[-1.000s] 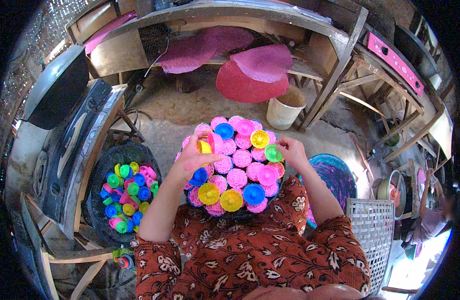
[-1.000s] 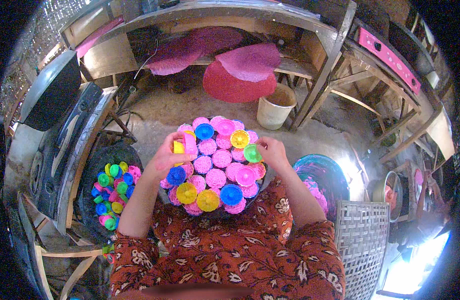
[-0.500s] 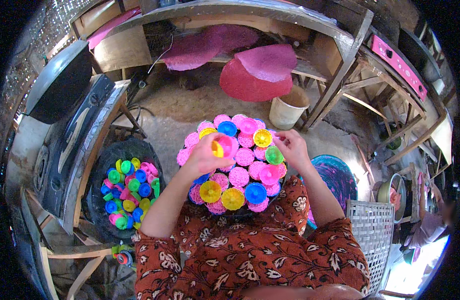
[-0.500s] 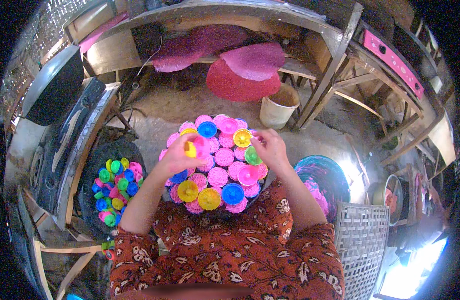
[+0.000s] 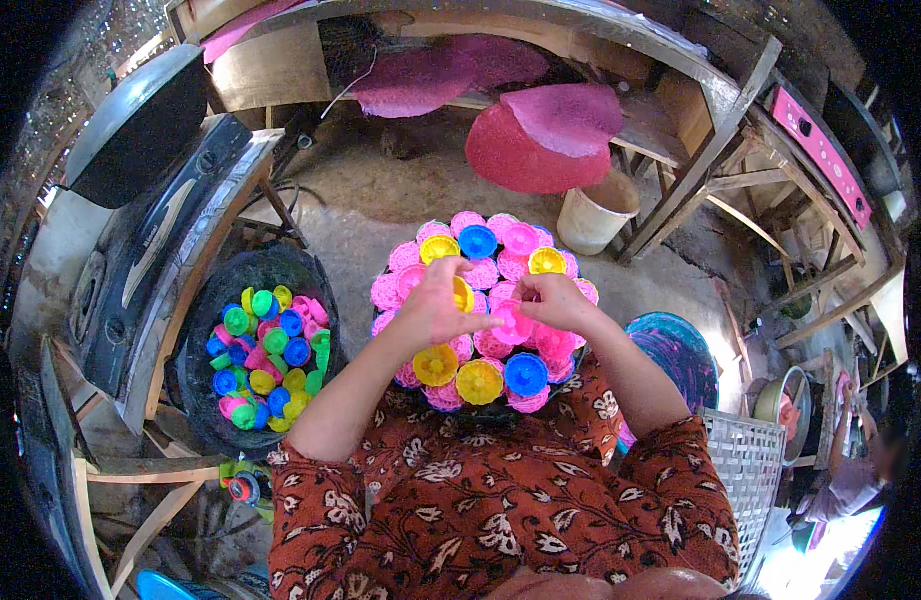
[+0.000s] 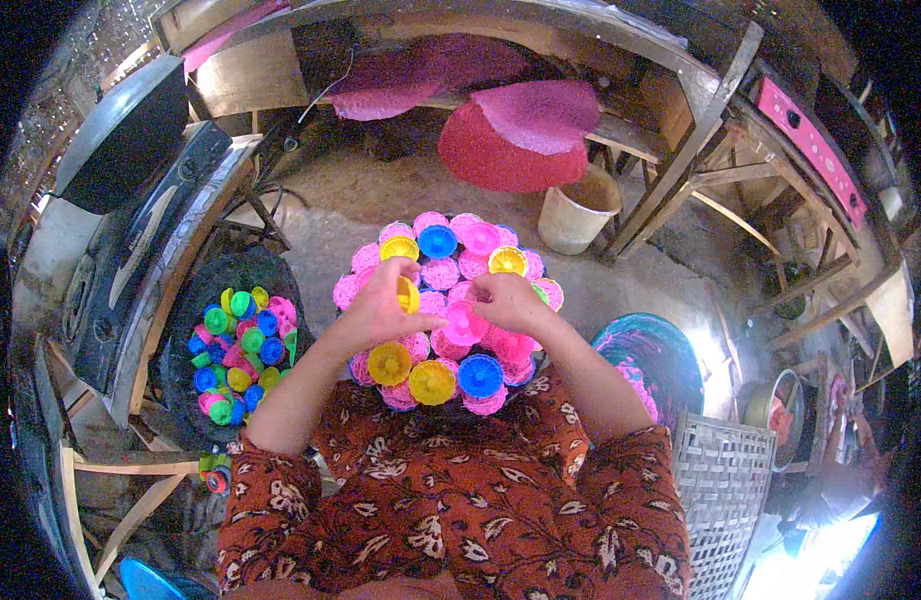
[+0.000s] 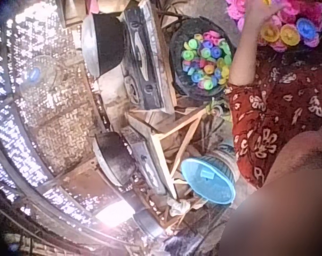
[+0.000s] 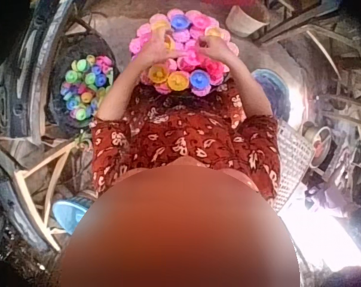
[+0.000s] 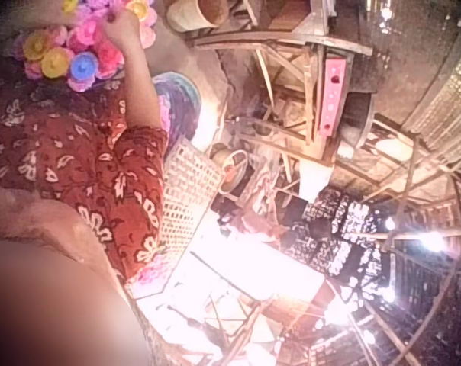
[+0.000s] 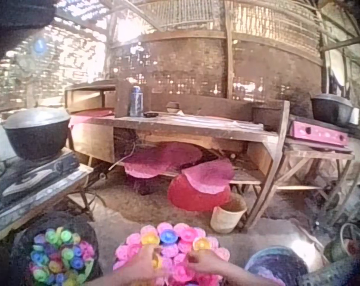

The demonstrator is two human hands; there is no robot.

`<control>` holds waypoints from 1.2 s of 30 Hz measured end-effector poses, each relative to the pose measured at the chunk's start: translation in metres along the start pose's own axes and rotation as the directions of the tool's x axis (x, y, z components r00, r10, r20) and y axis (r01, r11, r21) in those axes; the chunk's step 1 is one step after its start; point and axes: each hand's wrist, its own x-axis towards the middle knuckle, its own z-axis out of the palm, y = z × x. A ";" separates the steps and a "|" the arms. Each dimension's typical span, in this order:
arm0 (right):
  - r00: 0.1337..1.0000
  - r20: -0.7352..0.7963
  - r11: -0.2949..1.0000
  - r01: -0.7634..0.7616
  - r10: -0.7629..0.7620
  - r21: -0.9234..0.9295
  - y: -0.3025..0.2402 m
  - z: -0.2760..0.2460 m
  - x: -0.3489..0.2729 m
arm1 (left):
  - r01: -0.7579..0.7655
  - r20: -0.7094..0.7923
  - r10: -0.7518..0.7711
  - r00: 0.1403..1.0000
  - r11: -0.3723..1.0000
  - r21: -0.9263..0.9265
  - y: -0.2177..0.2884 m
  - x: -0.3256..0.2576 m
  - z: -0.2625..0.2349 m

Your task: The person arranges colorful plastic caps into a circular pattern on a tray, then uses a wooden stick to apply pink paste onto the caps. The person continues to apply the paste repeatedly across the caps.

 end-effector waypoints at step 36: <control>0.994 0.108 0.980 0.042 -0.021 -0.195 -0.036 0.036 0.046 | 0.078 -0.121 -0.173 0.978 0.828 -0.555 -0.011 -0.021 -0.031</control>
